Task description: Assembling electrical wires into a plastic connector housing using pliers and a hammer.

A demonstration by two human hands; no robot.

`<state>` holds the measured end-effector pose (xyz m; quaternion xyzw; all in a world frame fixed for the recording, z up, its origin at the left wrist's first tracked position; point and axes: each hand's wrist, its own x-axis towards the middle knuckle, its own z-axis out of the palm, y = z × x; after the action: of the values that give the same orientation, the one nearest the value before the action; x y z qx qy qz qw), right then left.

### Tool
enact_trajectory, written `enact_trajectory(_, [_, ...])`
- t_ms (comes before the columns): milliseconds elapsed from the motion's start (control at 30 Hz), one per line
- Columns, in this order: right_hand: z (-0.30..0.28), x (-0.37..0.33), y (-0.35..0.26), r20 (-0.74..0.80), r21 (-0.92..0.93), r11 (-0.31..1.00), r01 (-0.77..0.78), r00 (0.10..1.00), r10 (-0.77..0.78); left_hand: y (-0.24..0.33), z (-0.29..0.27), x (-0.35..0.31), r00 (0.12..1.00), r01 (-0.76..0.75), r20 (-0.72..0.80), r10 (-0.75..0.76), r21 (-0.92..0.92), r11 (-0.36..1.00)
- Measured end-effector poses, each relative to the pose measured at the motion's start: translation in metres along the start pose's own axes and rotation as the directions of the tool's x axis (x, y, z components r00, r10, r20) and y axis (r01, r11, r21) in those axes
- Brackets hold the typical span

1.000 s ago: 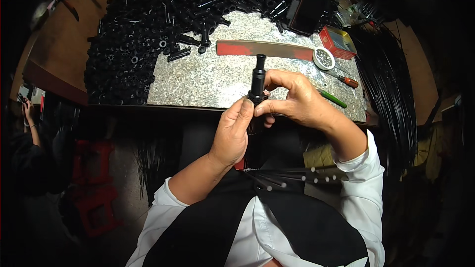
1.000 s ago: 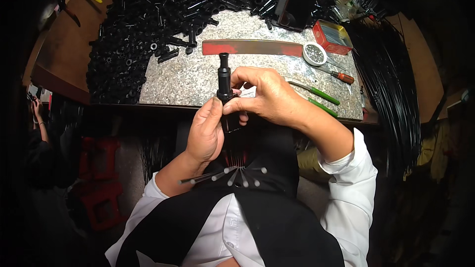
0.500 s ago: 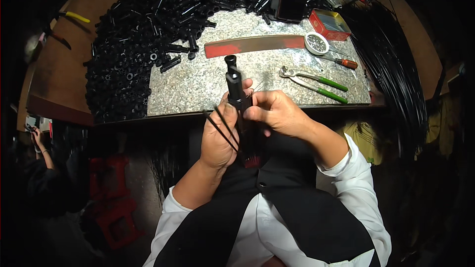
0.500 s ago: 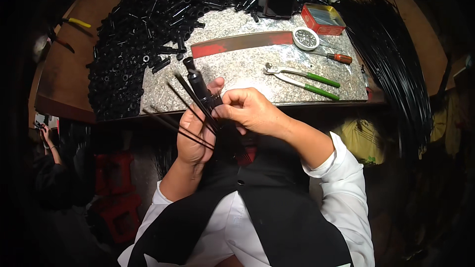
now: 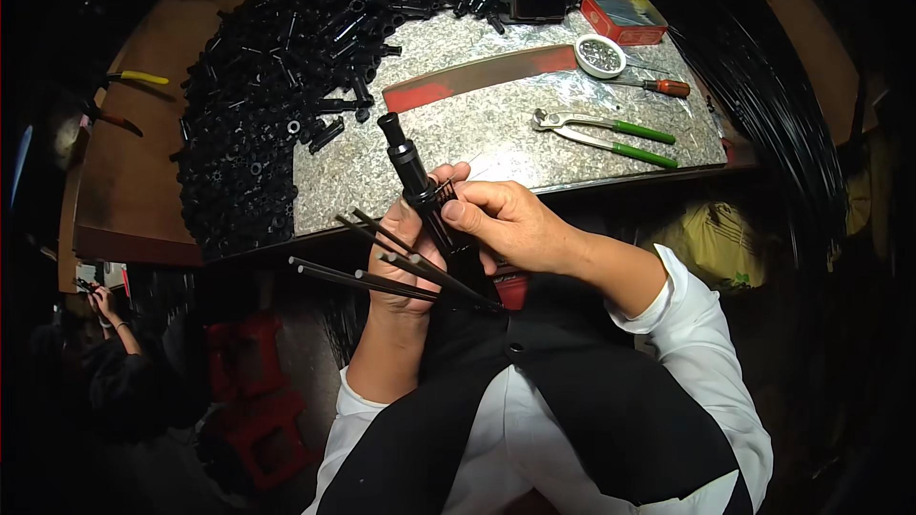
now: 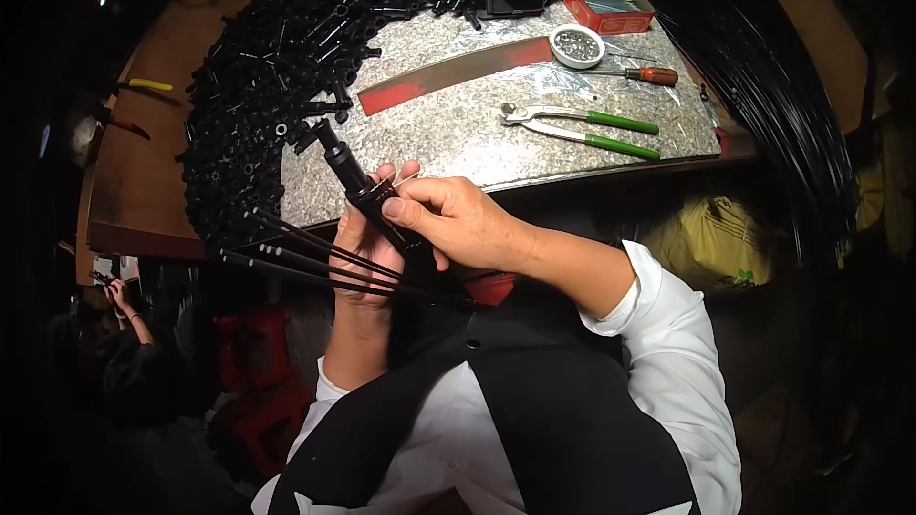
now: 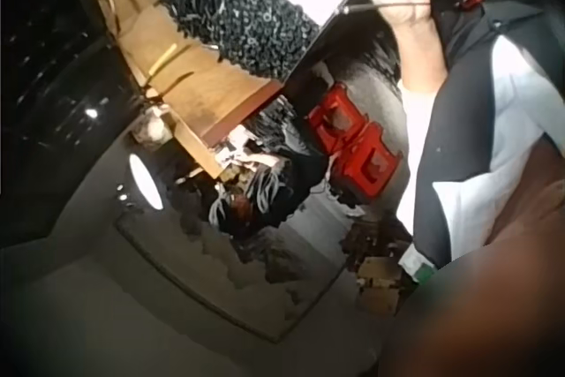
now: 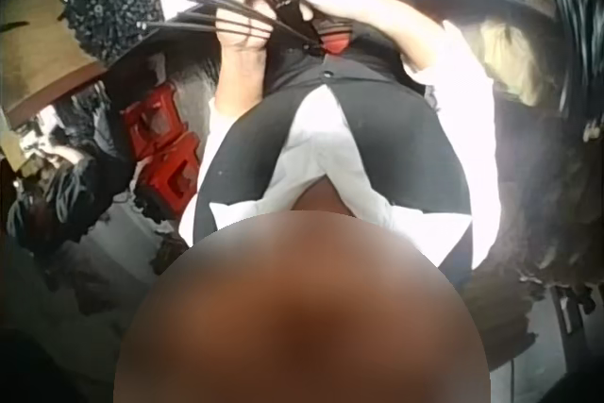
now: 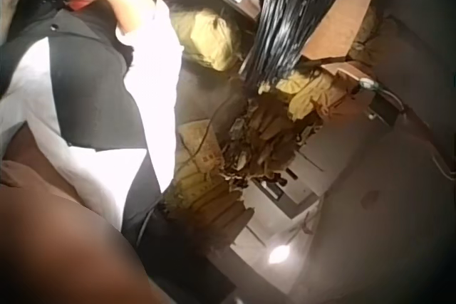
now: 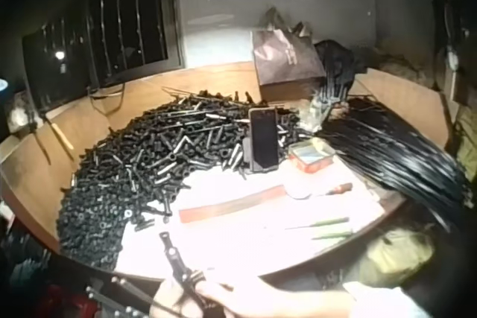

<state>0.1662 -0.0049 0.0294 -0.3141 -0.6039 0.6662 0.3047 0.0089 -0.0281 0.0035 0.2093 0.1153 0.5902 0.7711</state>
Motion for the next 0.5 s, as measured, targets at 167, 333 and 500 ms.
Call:
enact_trajectory(167, [-0.0005, 0.0005, -0.0017, 0.012, 0.026, 0.999, -0.021, 1.0, 0.021, -0.0008, -0.0092, 0.0005, 0.998, -0.045, 0.049, 0.044, 0.011, 0.999])
enact_trajectory(333, [-0.002, 0.0016, -0.0001, 0.007, 0.061, 0.998, -0.021, 1.0, 0.021, 0.0013, -0.0064, -0.0001, 0.995, -0.068, 0.085, 0.06, 0.105, 0.992])
enact_trajectory(500, [-0.0055, 0.0025, 0.0004, 0.087, 0.105, 0.993, -0.05, 0.995, 0.041, -0.0004, -0.0072, 0.001, 0.989, -0.13, 0.089, 0.115, 0.18, 0.975])
